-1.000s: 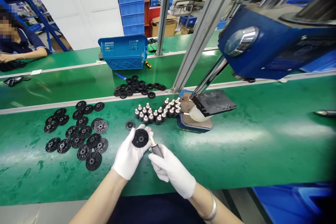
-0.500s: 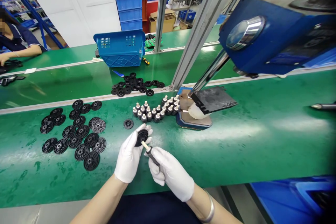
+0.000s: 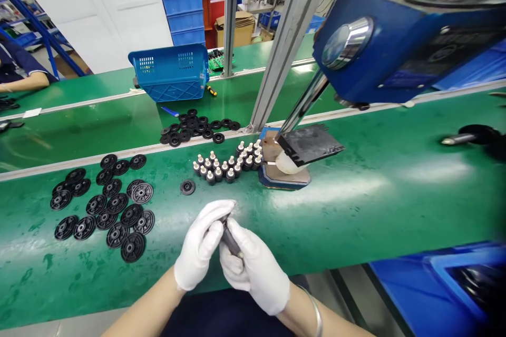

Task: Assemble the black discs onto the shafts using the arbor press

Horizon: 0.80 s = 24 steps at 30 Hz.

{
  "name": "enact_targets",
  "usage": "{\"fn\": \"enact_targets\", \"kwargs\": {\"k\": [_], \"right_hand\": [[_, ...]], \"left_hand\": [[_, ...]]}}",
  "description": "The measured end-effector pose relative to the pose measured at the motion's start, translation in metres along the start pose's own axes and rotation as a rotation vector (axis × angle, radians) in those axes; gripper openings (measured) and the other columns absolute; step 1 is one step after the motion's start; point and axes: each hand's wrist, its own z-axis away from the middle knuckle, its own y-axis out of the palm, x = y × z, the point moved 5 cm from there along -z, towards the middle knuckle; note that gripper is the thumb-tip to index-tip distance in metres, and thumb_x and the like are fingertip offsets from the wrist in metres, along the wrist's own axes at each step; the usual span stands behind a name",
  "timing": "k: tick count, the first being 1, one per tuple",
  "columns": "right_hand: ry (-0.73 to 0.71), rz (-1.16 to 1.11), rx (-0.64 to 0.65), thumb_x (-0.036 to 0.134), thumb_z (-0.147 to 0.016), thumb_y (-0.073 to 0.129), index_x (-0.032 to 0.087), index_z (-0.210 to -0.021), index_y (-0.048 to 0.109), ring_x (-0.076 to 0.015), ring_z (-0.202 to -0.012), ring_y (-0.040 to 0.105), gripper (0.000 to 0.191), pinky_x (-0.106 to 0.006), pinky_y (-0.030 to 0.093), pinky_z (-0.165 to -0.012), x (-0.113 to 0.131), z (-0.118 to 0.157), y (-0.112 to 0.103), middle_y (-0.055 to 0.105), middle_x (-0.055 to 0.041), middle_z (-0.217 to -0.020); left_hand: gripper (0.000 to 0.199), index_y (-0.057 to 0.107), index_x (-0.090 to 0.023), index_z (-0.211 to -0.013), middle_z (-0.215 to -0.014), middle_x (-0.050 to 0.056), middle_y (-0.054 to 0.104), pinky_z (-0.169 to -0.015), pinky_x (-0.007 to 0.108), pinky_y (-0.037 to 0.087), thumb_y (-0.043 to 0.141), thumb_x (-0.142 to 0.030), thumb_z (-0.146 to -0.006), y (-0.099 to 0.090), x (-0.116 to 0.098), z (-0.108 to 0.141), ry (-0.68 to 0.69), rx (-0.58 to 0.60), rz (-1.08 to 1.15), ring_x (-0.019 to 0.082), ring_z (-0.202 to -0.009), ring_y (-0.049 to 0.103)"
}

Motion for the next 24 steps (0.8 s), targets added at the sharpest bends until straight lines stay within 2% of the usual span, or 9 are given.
{"fn": "enact_targets", "kwargs": {"k": [3,6,8,12,14,17,19,21,24], "right_hand": [[-0.085,0.154,-0.013,0.075,-0.083,0.041,0.02,-0.079,0.048,-0.0073,-0.031,0.036,0.056,-0.02,0.03,-0.033,0.01,0.001,0.001,0.044,0.0064,-0.046],[-0.185,0.326,0.063,0.068,-0.087,0.043,0.021,-0.091,0.05,-0.0152,-0.051,0.06,0.048,-0.028,0.05,-0.053,0.024,0.001,0.003,0.062,-0.0017,-0.07],[-0.183,0.402,0.15,0.059,-0.09,0.047,0.021,-0.1,0.049,-0.0181,-0.063,0.066,0.04,-0.03,0.053,-0.061,0.028,0.001,0.004,0.065,-0.0037,-0.08],[-0.097,0.482,0.254,0.054,-0.09,0.049,0.017,-0.098,0.047,-0.0201,-0.064,0.067,0.038,-0.03,0.052,-0.058,0.028,0.0,0.002,0.065,-0.0041,-0.074],[-0.133,0.546,0.213,0.053,-0.092,0.047,0.017,-0.094,0.05,-0.0193,-0.066,0.065,0.036,-0.032,0.053,-0.062,0.029,0.0,0.0,0.065,-0.0044,-0.077],[-0.251,0.694,0.086,0.047,-0.095,0.045,0.018,-0.097,0.055,-0.0187,-0.077,0.062,0.031,-0.033,0.051,-0.078,0.032,0.0,-0.002,0.065,-0.0049,-0.086],[-0.289,0.739,0.05,0.045,-0.096,0.044,0.018,-0.105,0.057,-0.0197,-0.085,0.06,0.031,-0.034,0.047,-0.086,0.035,-0.001,-0.002,0.065,-0.0059,-0.095],[-0.3,0.77,0.069,0.045,-0.096,0.044,0.019,-0.111,0.057,-0.0214,-0.092,0.059,0.033,-0.034,0.046,-0.089,0.038,-0.003,-0.001,0.065,-0.007,-0.104],[-0.275,0.809,0.125,0.046,-0.094,0.046,0.019,-0.109,0.06,-0.0229,-0.093,0.06,0.033,-0.035,0.048,-0.086,0.039,-0.008,-0.003,0.065,-0.0072,-0.103]], "left_hand": [[0.049,0.059,-0.022,-0.126,-0.135,0.012,0.052,-0.112,0.046,0.031,0.071,-0.023,-0.079,-0.001,-0.01,-0.002,0.085,0.084,-0.12,0.032,-0.129,0.043],[0.075,0.059,-0.024,-0.126,-0.132,0.012,0.054,-0.114,0.049,0.026,0.085,-0.013,-0.056,-0.009,-0.02,-0.009,0.148,0.092,-0.187,0.033,-0.13,0.041],[0.073,0.064,-0.026,-0.119,-0.126,0.011,0.059,-0.114,0.05,0.026,0.087,-0.011,-0.051,-0.014,-0.022,-0.012,0.115,0.095,-0.205,0.034,-0.127,0.046],[0.066,0.068,-0.027,-0.115,-0.129,0.01,0.061,-0.118,0.049,0.014,0.085,-0.008,-0.054,-0.014,-0.016,-0.005,0.046,0.104,-0.251,0.035,-0.13,0.044],[0.071,0.066,-0.026,-0.119,-0.132,0.011,0.058,-0.119,0.05,0.01,0.086,-0.007,-0.053,-0.012,-0.009,0.002,0.019,0.058,-0.206,0.036,-0.132,0.042],[0.066,0.065,-0.027,-0.12,-0.133,0.011,0.058,-0.118,0.053,0.014,0.083,-0.01,-0.059,-0.008,0.001,0.011,-0.001,0.012,-0.165,0.036,-0.13,0.044],[0.059,0.062,-0.028,-0.124,-0.135,0.009,0.056,-0.117,0.052,0.018,0.077,-0.012,-0.068,-0.005,0.0,0.011,0.059,0.047,-0.222,0.034,-0.131,0.045],[0.059,0.057,-0.029,-0.129,-0.139,0.007,0.053,-0.118,0.05,0.019,0.071,-0.012,-0.075,-0.003,-0.008,0.008,0.16,0.096,-0.3,0.031,-0.133,0.043],[0.065,0.055,-0.03,-0.132,-0.138,0.007,0.053,-0.118,0.05,0.015,0.076,-0.015,-0.072,0.004,-0.023,0.003,0.247,0.223,-0.377,0.031,-0.134,0.041]]}}
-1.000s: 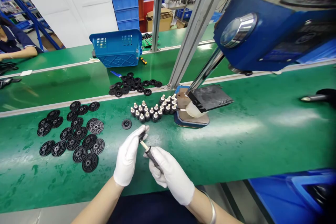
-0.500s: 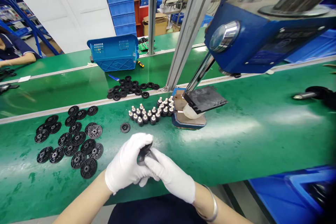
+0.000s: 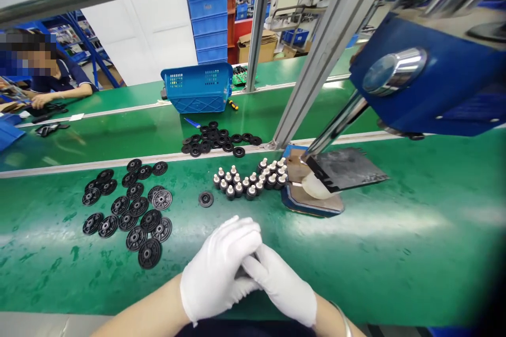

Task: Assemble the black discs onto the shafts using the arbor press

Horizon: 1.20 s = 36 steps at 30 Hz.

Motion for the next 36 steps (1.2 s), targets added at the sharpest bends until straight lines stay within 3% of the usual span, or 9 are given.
{"fn": "enact_targets", "kwargs": {"k": [3,6,11,14,18,24,30,34,36], "right_hand": [[0.007,-0.026,0.009,0.047,-0.09,0.054,0.019,-0.1,0.063,-0.0242,-0.092,0.061,0.031,-0.034,0.049,-0.081,-0.007,-0.003,0.0,0.066,-0.0072,-0.097],[-0.001,-0.082,-0.045,0.05,-0.087,0.057,0.019,-0.09,0.063,-0.0234,-0.084,0.061,0.032,-0.035,0.049,-0.079,-0.014,-0.003,-0.003,0.066,-0.006,-0.084],[0.03,-0.243,-0.09,0.047,-0.084,0.062,0.017,-0.081,0.062,-0.0195,-0.067,0.06,0.031,-0.036,0.047,-0.078,-0.025,0.002,-0.017,0.062,-0.0014,-0.065],[0.039,-0.258,-0.081,0.045,-0.085,0.063,0.017,-0.082,0.061,-0.0171,-0.064,0.058,0.028,-0.033,0.046,-0.077,-0.025,0.003,-0.019,0.059,0.0012,-0.061],[0.062,-0.252,-0.102,0.047,-0.085,0.061,0.016,-0.081,0.056,-0.0118,-0.055,0.049,0.032,-0.027,0.042,-0.063,-0.026,0.003,-0.015,0.054,0.0028,-0.062],[0.19,-0.143,-0.208,0.034,-0.081,0.065,0.019,-0.096,0.046,-0.0076,-0.05,0.04,0.029,-0.021,0.033,-0.047,-0.039,0.006,-0.014,0.052,0.004,-0.073],[0.169,-0.172,-0.113,0.041,-0.087,0.056,0.018,-0.097,0.046,-0.0044,-0.043,0.034,0.027,-0.02,0.025,-0.041,-0.044,0.008,-0.006,0.054,0.0035,-0.073],[0.167,-0.09,-0.129,0.04,-0.089,0.053,0.018,-0.098,0.05,-0.0062,-0.045,0.034,0.024,-0.021,0.027,-0.044,-0.039,0.013,-0.009,0.051,0.0048,-0.067],[0.152,-0.02,-0.158,0.04,-0.09,0.052,0.018,-0.094,0.053,-0.0084,-0.05,0.038,0.023,-0.021,0.031,-0.049,-0.033,0.015,-0.009,0.048,0.0052,-0.064]], "left_hand": [[0.05,0.068,-0.029,-0.112,-0.14,0.007,0.051,-0.117,0.051,0.019,0.083,-0.024,-0.065,0.002,-0.003,-0.004,-0.054,0.012,0.011,0.034,-0.133,0.041],[0.018,0.072,-0.027,-0.095,-0.148,0.004,0.04,-0.113,0.047,0.03,0.072,-0.024,-0.077,-0.009,0.016,0.001,-0.19,-0.2,0.096,0.031,-0.134,0.04],[0.045,0.056,-0.029,-0.127,-0.15,0.004,0.036,-0.118,0.043,0.016,0.063,-0.023,-0.083,-0.066,0.079,0.009,-0.374,-0.643,-0.074,0.025,-0.141,0.029],[0.05,0.053,-0.027,-0.13,-0.147,0.007,0.041,-0.118,0.043,0.01,0.065,-0.026,-0.081,-0.074,0.103,-0.005,-0.331,-0.497,-0.269,0.026,-0.142,0.026],[0.036,0.063,-0.025,-0.116,-0.132,0.01,0.057,-0.116,0.046,0.015,0.066,-0.031,-0.081,-0.061,0.117,-0.016,-0.311,-0.354,-0.313,0.03,-0.133,0.04],[0.04,0.064,-0.024,-0.113,-0.121,0.012,0.058,-0.111,0.051,0.02,0.069,-0.043,-0.077,-0.067,0.129,-0.018,-0.381,-0.404,-0.301,0.036,-0.125,0.039],[0.053,0.066,-0.021,-0.095,-0.109,0.009,0.054,-0.104,0.046,0.034,0.087,-0.044,-0.052,-0.088,0.124,-0.017,-0.411,-0.543,-0.138,0.034,-0.12,0.042],[0.049,0.058,-0.021,-0.113,-0.106,0.008,0.053,-0.083,0.035,0.05,0.049,-0.061,-0.086,-0.079,0.098,-0.006,-0.434,-0.585,0.102,0.021,-0.095,0.057],[0.051,0.056,-0.02,-0.117,-0.104,0.009,0.056,-0.075,0.029,0.052,0.029,-0.057,-0.095,-0.065,0.081,-0.001,-0.456,-0.545,0.309,0.016,-0.086,0.059]]}}
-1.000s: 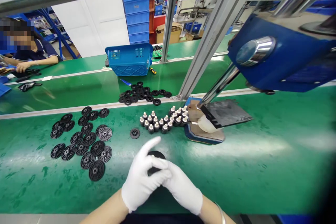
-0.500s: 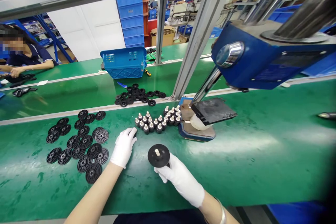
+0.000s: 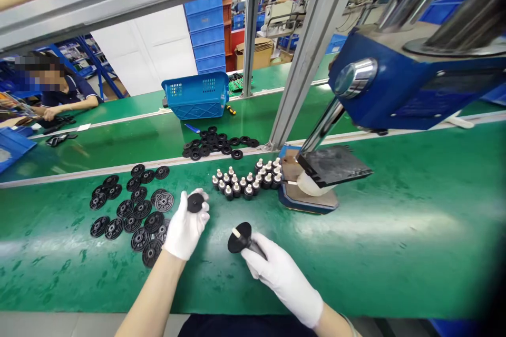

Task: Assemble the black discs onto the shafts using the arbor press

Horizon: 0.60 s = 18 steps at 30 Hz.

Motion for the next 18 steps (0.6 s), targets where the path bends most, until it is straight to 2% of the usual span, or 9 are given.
{"fn": "enact_targets", "kwargs": {"k": [2,4,6,8,10,14,15,18], "right_hand": [[-0.03,0.077,-0.046,0.042,-0.089,0.052,0.019,-0.09,0.056,-0.0111,-0.057,0.044,0.024,-0.023,0.036,-0.054,0.007,0.002,0.001,0.05,0.0036,-0.066],[-0.063,0.147,-0.085,0.043,-0.089,0.052,0.019,-0.086,0.058,-0.0141,-0.065,0.05,0.024,-0.025,0.04,-0.061,0.016,0.003,0.005,0.056,0.0009,-0.072],[-0.086,0.178,-0.111,0.042,-0.088,0.052,0.02,-0.084,0.058,-0.0167,-0.071,0.055,0.023,-0.026,0.042,-0.066,0.024,0.003,0.009,0.06,-0.0006,-0.075],[-0.089,0.185,-0.132,0.041,-0.088,0.051,0.02,-0.084,0.058,-0.0181,-0.072,0.057,0.023,-0.027,0.044,-0.067,0.031,0.002,0.013,0.063,-0.0013,-0.075],[-0.092,0.195,-0.161,0.039,-0.088,0.05,0.019,-0.085,0.059,-0.0186,-0.072,0.059,0.022,-0.027,0.045,-0.067,0.035,0.0,0.015,0.065,-0.0023,-0.077],[-0.127,0.265,-0.211,0.037,-0.088,0.052,0.019,-0.087,0.061,-0.0191,-0.074,0.063,0.02,-0.028,0.046,-0.07,0.04,-0.001,0.017,0.068,-0.0038,-0.082],[-0.139,0.29,-0.222,0.036,-0.088,0.052,0.02,-0.087,0.061,-0.0194,-0.075,0.064,0.019,-0.028,0.046,-0.071,0.04,-0.002,0.017,0.069,-0.004,-0.083],[-0.164,0.35,-0.251,0.037,-0.088,0.054,0.02,-0.089,0.061,-0.0203,-0.077,0.065,0.018,-0.029,0.046,-0.071,0.041,-0.003,0.016,0.07,-0.0039,-0.084]], "left_hand": [[0.044,0.058,-0.02,-0.115,-0.104,0.008,0.057,-0.076,0.024,0.053,0.03,-0.05,-0.098,0.017,-0.003,0.017,-0.15,0.099,0.368,0.012,-0.083,0.06],[0.036,0.059,-0.019,-0.112,-0.102,0.007,0.058,-0.081,0.024,0.053,0.037,-0.043,-0.098,0.035,-0.006,0.03,-0.319,0.15,0.796,0.01,-0.085,0.062],[0.034,0.061,-0.017,-0.112,-0.101,0.007,0.06,-0.089,0.029,0.053,0.039,-0.041,-0.098,0.047,-0.01,0.039,-0.411,0.141,1.011,0.012,-0.089,0.064],[0.036,0.062,-0.018,-0.113,-0.105,0.007,0.062,-0.098,0.034,0.049,0.039,-0.042,-0.098,0.052,-0.012,0.043,-0.432,0.108,0.997,0.014,-0.096,0.065],[0.041,0.063,-0.02,-0.115,-0.11,0.007,0.063,-0.101,0.036,0.047,0.035,-0.044,-0.098,0.053,-0.014,0.045,-0.407,0.101,0.848,0.015,-0.104,0.064],[0.054,0.071,-0.017,-0.103,-0.109,0.009,0.066,-0.096,0.03,0.049,0.025,-0.045,-0.098,0.049,-0.018,0.044,-0.327,0.124,0.565,0.016,-0.112,0.06],[0.053,0.072,-0.018,-0.098,-0.109,0.01,0.067,-0.093,0.029,0.051,0.026,-0.046,-0.097,0.049,-0.019,0.043,-0.322,0.125,0.55,0.017,-0.113,0.059],[0.046,0.07,-0.021,-0.106,-0.116,0.009,0.065,-0.099,0.036,0.047,0.037,-0.05,-0.095,0.051,-0.02,0.044,-0.334,0.123,0.574,0.02,-0.118,0.057]]}}
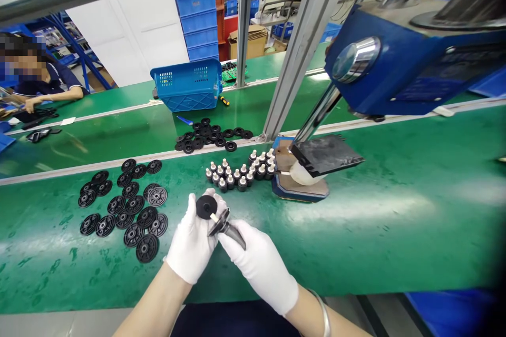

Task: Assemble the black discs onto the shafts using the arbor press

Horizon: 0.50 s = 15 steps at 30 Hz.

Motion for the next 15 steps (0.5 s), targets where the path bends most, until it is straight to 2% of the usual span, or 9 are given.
{"fn": "enact_targets", "kwargs": {"k": [2,6,10,15], "right_hand": [[0.002,0.034,-0.016,0.037,-0.088,0.054,0.021,-0.088,0.06,-0.0204,-0.076,0.065,0.017,-0.028,0.046,-0.07,-0.0007,-0.0014,-0.0004,0.07,-0.0034,-0.083],[-0.006,0.065,-0.026,0.035,-0.089,0.053,0.021,-0.09,0.059,-0.0193,-0.073,0.065,0.015,-0.028,0.045,-0.068,-0.0002,-0.0033,-0.0013,0.069,-0.002,-0.081],[-0.016,0.069,-0.032,0.034,-0.088,0.052,0.021,-0.092,0.06,-0.0189,-0.073,0.064,0.016,-0.027,0.045,-0.068,0.0014,-0.0035,-0.0032,0.069,-0.0021,-0.081],[-0.048,0.13,-0.05,0.035,-0.088,0.051,0.021,-0.088,0.06,-0.0188,-0.068,0.064,0.017,-0.027,0.044,-0.065,0.0023,-0.0019,-0.0065,0.068,-0.0024,-0.076]], "left_hand": [[0.044,0.064,-0.022,-0.116,-0.117,0.009,0.065,-0.103,0.04,0.045,0.044,-0.053,-0.093,0.0025,-0.0001,0.0017,0.025,-0.027,0.041,0.022,-0.115,0.059],[0.044,0.059,-0.017,-0.122,-0.115,0.011,0.065,-0.103,0.039,0.044,0.054,-0.049,-0.09,0.0053,-0.0013,0.0067,0.153,-0.07,0.043,0.023,-0.109,0.063],[0.043,0.058,-0.017,-0.123,-0.122,0.012,0.063,-0.105,0.039,0.042,0.052,-0.047,-0.092,0.0048,-0.0009,0.0083,0.221,-0.042,-0.095,0.025,-0.116,0.059],[0.038,0.06,-0.019,-0.12,-0.127,0.01,0.06,-0.109,0.039,0.038,0.044,-0.045,-0.096,0.0076,-0.0034,0.0085,0.277,0.051,-0.31,0.025,-0.123,0.054]]}}
